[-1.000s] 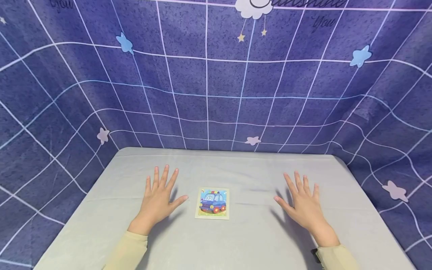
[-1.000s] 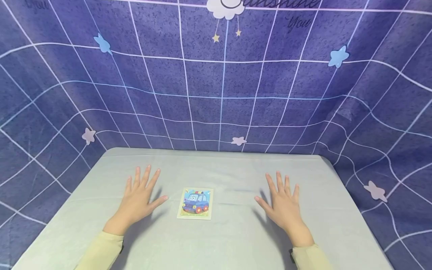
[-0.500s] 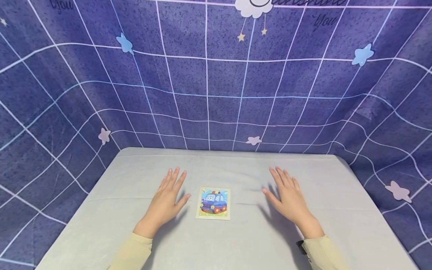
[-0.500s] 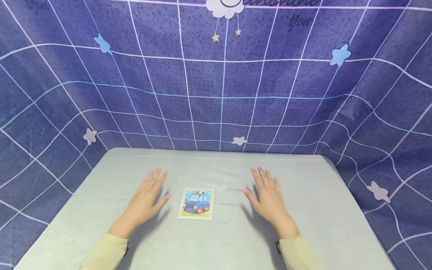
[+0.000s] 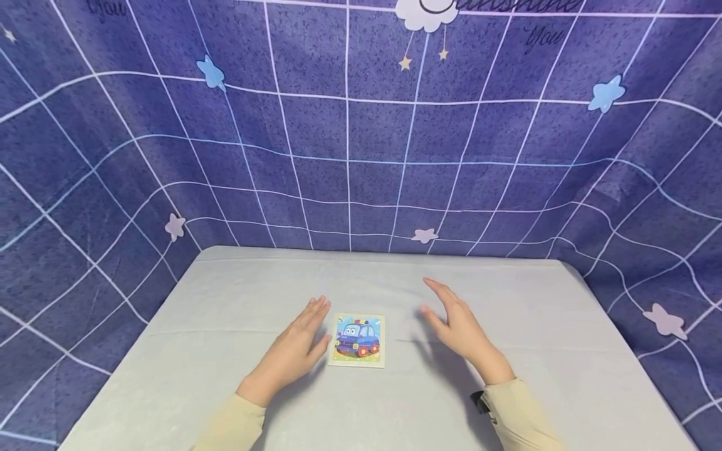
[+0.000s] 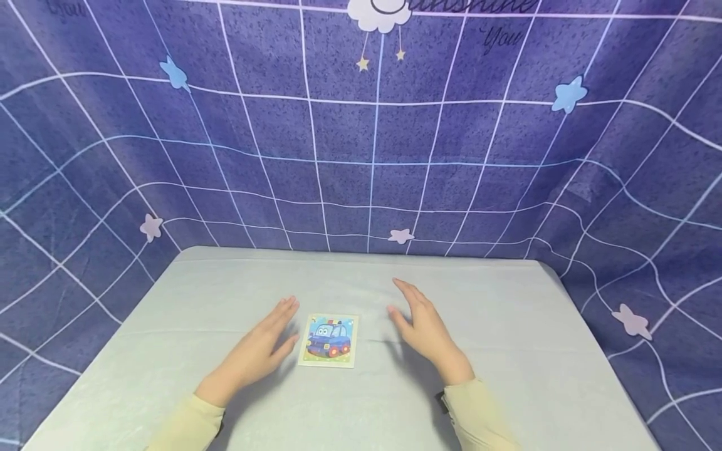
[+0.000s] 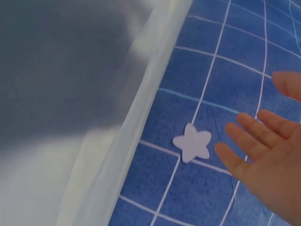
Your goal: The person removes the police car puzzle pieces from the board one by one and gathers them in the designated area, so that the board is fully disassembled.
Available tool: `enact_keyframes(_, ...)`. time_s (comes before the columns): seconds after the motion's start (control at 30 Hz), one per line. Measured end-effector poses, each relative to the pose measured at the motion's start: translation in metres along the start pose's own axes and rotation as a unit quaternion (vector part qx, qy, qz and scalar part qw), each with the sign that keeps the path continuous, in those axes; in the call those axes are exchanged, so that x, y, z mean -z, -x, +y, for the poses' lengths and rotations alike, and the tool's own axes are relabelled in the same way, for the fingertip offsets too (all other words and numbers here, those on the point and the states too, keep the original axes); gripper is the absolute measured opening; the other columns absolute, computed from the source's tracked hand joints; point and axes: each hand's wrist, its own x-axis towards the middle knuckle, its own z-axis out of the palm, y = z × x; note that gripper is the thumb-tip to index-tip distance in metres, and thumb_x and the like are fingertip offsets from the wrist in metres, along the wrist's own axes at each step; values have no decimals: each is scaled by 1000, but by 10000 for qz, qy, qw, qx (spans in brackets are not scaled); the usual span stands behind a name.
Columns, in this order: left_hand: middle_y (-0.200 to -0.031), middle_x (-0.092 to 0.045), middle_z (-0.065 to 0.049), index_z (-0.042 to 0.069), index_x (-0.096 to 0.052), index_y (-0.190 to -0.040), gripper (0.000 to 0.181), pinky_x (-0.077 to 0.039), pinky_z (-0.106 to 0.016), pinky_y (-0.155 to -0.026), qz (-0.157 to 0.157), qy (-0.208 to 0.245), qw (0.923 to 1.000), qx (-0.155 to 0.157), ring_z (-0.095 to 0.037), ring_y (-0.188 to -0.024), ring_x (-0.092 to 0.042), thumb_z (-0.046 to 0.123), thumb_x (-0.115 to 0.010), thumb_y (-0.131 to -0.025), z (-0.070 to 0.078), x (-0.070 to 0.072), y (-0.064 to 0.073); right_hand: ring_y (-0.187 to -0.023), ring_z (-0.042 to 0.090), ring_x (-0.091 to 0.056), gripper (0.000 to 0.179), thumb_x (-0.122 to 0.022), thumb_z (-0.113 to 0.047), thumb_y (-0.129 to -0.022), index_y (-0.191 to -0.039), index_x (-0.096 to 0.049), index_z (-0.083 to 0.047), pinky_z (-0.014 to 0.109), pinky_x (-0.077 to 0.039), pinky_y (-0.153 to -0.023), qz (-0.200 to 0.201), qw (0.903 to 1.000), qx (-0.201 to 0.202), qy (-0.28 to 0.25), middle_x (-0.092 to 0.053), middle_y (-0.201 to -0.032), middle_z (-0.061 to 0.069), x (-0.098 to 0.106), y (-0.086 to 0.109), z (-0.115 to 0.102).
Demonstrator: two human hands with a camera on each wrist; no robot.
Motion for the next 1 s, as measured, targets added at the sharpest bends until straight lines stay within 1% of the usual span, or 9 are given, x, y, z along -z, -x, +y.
enact_keyframes(0.1, -148, -40, -19, -4, -43, -141, 59, -29, -48, -112, -194, -14, 9997, -114, -38, -137, -34, 20, -65, -91, 3, -4, 2, -123, 37, -52, 54, -65, -16, -91, -140, -46, -2, 52, -40, -104, -84, 9996, 5, -259, -52, -138, 17, -6, -5, -2)
enact_keyframes(0.23, -147, -41, -19, -5, -45, -139, 59, -28, -48, -112, -412, -70, 9988, -273, -38, -137, -34, 22, -64, -91, 7, -8, 5, -118, 36, -56, 51, -64, -13, -91, -138, -49, 1, 51, -47, -97, -191, 9978, 83, -625, -55, -135, 17, -15, -12, -4)
enact_keyframes(0.37, -148, -39, -20, -7, -46, -139, 58, -28, -49, -112, -700, -6, 9968, -387, -38, -138, -33, 23, -63, -92, 11, -12, 7, -118, 36, -56, 47, -62, -11, -93, -136, -50, 2, 50, -48, -96, -413, 9926, 45, -1142, -56, -133, 19, -25, -21, -6)
enact_keyframes(0.53, -151, -34, -20, -6, -41, -142, 58, -29, -50, -112, -1416, 151, 9890, -393, -37, -140, -29, 25, -58, -95, 19, -15, 11, -114, 38, -58, 43, -60, -7, -93, -134, -51, 3, 49, -47, -97, -680, 9819, -113, -1764, -60, -126, 21, -42, -32, -10)
enact_keyframes(0.67, -151, -33, -21, -6, -40, -142, 58, -31, -50, -111, -1921, 217, 9802, -436, -38, -139, -30, 24, -57, -96, 25, -17, 12, -112, 46, -56, 40, -57, 1, -93, -132, -51, 8, 52, -47, -96, -973, 9696, -232, -2234, -59, -122, 28, -52, -39, -23)
enact_keyframes(0.77, -150, -34, -22, -6, -41, -142, 58, -31, -50, -111, -2144, 175, 9755, -467, -37, -139, -32, 24, -57, -95, 28, -18, 12, -109, 50, -56, 39, -55, 6, -91, -129, -50, 13, 52, -49, -94, -1208, 9616, -246, -2453, -58, -119, 33, -57, -43, -35)
enact_keyframes(0.83, -150, -34, -22, -7, -41, -142, 58, -30, -50, -112, -2248, 140, 9732, -467, -37, -139, -32, 24, -57, -95, 30, -19, 12, -107, 50, -57, 38, -54, 8, -91, -128, -50, 15, 49, -50, -93, -1359, 9572, -274, -2539, -58, -118, 34, -64, -46, -38)
enact_keyframes(0.93, -150, -33, -23, -7, -41, -141, 58, -30, -49, -112, -2342, 116, 9710, -467, -36, -139, -31, 25, -57, -95, 30, -21, 12, -107, 44, -59, 37, -56, 5, -92, -128, -53, 12, 39, -53, -92, -1574, 9553, -309, -2482, -60, -118, 31, -81, -49, -31)
enact_keyframes(1.0, -151, -32, -23, -7, -41, -142, 59, -29, -48, -112, -2405, 95, 9696, -440, -36, -140, -30, 26, -57, -95, 30, -22, 12, -106, 40, -60, 37, -56, 2, -92, -128, -54, 9, 37, -53, -92, -1743, 9527, -353, -2465, -61, -118, 28, -93, -51, -25)
